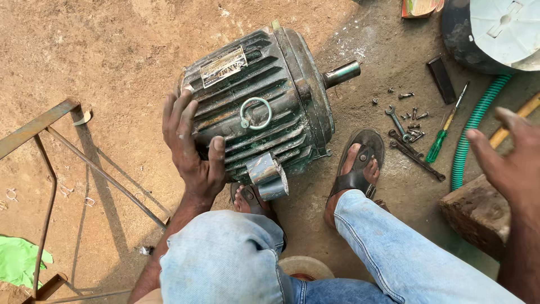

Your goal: The person disassembles an electric motor by removing bolts and using a hammer to separate the end cover. They then reassemble the motor by aligning and securing the end cover back onto the housing.

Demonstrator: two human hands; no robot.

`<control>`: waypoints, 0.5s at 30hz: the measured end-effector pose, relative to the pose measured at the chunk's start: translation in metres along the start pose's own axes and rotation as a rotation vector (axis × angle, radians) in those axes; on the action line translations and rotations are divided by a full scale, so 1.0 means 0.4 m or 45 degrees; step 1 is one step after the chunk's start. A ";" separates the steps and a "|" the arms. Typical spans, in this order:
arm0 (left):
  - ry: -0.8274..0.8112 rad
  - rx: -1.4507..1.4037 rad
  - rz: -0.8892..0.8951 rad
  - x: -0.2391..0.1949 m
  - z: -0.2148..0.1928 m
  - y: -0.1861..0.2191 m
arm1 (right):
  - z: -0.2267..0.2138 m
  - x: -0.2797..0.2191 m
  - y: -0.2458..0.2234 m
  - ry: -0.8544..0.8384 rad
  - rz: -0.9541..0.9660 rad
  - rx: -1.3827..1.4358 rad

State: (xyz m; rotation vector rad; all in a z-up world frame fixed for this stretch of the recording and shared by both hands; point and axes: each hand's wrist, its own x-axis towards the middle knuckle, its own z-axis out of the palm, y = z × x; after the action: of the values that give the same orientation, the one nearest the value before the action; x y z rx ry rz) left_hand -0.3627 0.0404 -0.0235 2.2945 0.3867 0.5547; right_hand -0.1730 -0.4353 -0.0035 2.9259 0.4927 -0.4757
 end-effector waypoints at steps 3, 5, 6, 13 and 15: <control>-0.010 0.159 0.016 -0.061 0.025 0.008 | -0.005 0.177 -0.207 0.047 -0.561 0.008; 0.040 0.215 0.084 -0.072 0.036 0.007 | 0.027 0.281 -0.329 0.189 -0.860 -0.099; 0.022 0.215 0.069 -0.068 0.037 0.003 | 0.047 0.319 -0.376 0.310 -0.979 -0.119; -0.026 0.124 0.057 -0.072 0.036 -0.042 | 0.144 0.398 -0.439 -0.135 -0.835 0.067; -0.040 0.108 0.043 -0.101 0.029 -0.048 | 0.161 0.380 -0.430 -0.136 -0.858 0.053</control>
State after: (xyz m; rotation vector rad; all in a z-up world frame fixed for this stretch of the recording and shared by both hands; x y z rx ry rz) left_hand -0.3938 0.0297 -0.0559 2.3923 0.3635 0.5274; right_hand -0.1134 -0.2411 -0.1281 2.6823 1.4706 -0.7083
